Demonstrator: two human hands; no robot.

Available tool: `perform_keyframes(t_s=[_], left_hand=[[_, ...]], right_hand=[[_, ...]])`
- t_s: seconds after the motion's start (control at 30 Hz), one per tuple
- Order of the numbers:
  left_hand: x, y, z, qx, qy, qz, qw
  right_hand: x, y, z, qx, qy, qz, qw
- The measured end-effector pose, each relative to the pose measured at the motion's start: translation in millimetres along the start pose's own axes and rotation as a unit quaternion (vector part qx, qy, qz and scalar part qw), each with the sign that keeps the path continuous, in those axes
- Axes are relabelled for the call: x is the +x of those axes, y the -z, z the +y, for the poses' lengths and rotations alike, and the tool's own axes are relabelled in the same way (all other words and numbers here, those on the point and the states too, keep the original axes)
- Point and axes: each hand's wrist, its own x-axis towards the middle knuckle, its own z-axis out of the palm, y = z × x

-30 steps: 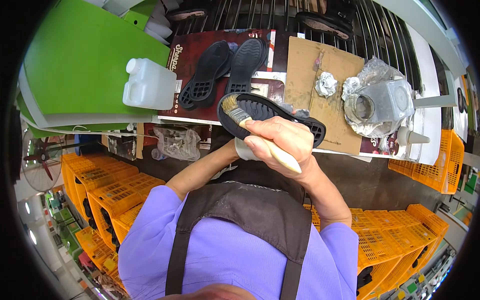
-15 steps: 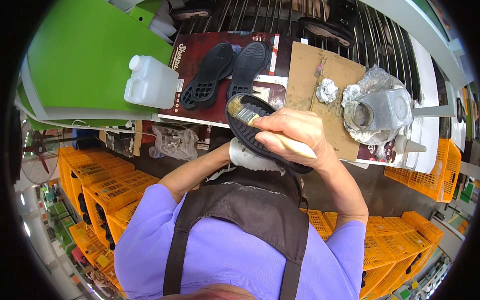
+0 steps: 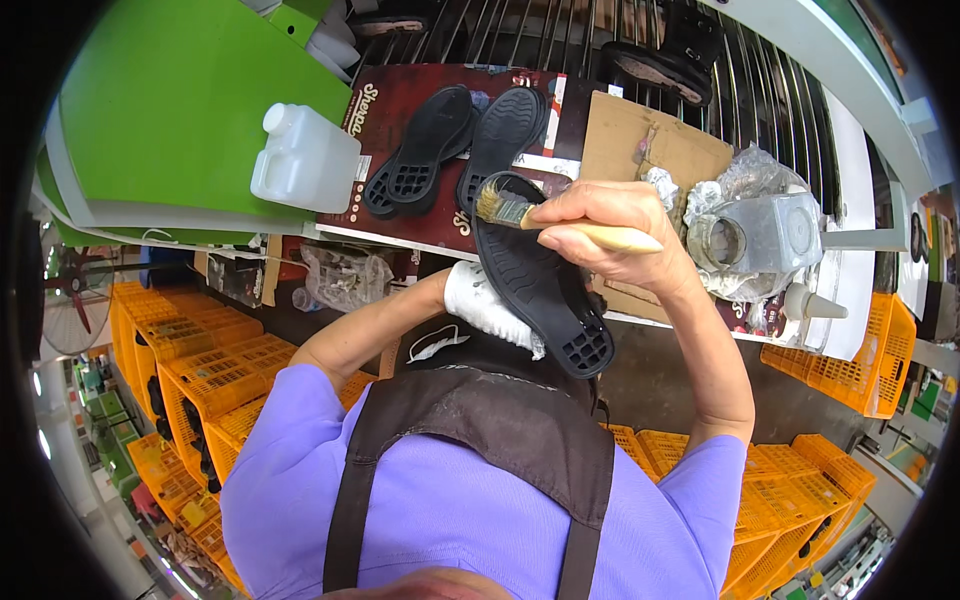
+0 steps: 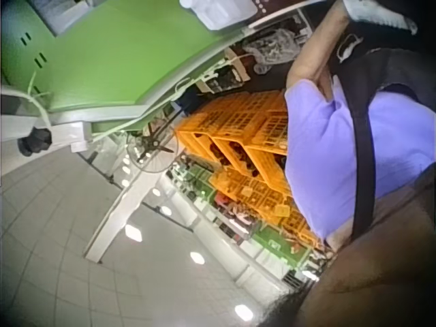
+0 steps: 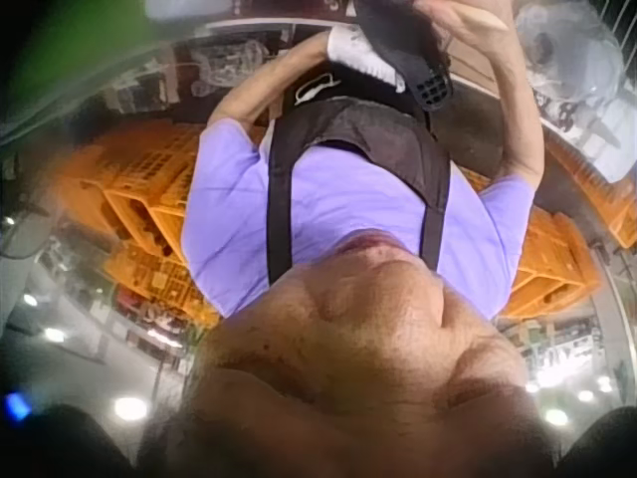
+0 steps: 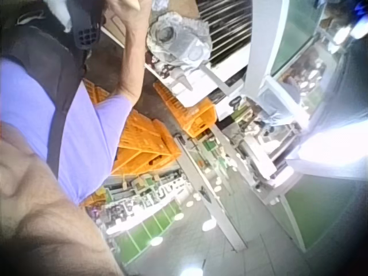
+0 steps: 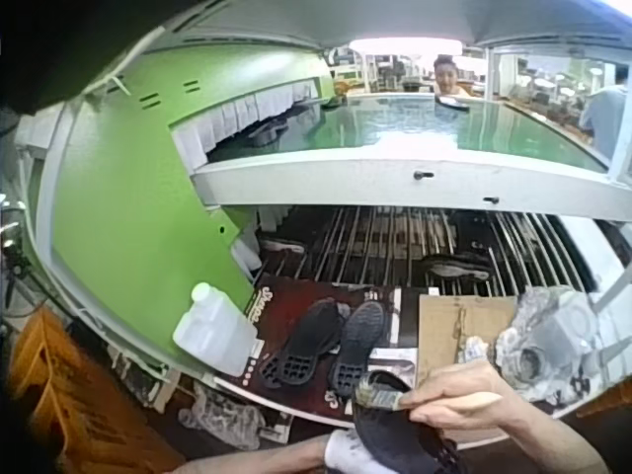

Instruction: The person picks up a pair of black slipper soles from a yellow crate and places them on a workbench. Using a brush, they apply a clear adhesive to the textured bottom of each sole, covering the entire surface area before setting them down.

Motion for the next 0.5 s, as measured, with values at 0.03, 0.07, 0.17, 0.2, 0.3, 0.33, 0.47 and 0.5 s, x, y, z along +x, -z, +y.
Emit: perform_keyframes(t_s=[0.03, 0.07, 0.17, 0.2, 0.3, 0.33, 0.47, 0.5], left_hand=[[-1, 2, -1, -0.010, 0.007, -0.004, 1.000], [-1, 3, -1, -0.021, 0.015, -0.010, 1.000], [-4, 7, -4, -0.044, 0.014, -0.015, 0.999], [-5, 9, -5, -0.050, 0.010, -0.015, 0.999], [-5, 16, 6, -0.081, 0.027, -0.026, 0.996], [-5, 17, 4, -0.080, 0.020, -0.028, 0.996], [-11, 20, -6, -0.095, 0.005, -0.034, 0.995], [-12, 20, -8, -0.104, 0.003, -0.036, 0.994]], right_hand=[[1, 1, 2, 0.003, 0.002, -0.001, 1.000], [2, 2, 4, 0.005, 0.003, -0.002, 1.000], [3, 3, 9, 0.033, -0.017, -0.010, 0.999], [3, 3, 10, 0.041, -0.024, -0.013, 0.999], [3, 5, 10, 0.055, -0.052, -0.024, 0.997], [2, 5, 11, 0.060, -0.058, -0.025, 0.996], [2, 5, 10, 0.075, -0.085, -0.037, 0.993], [2, 5, 10, 0.079, -0.091, -0.038, 0.992]])
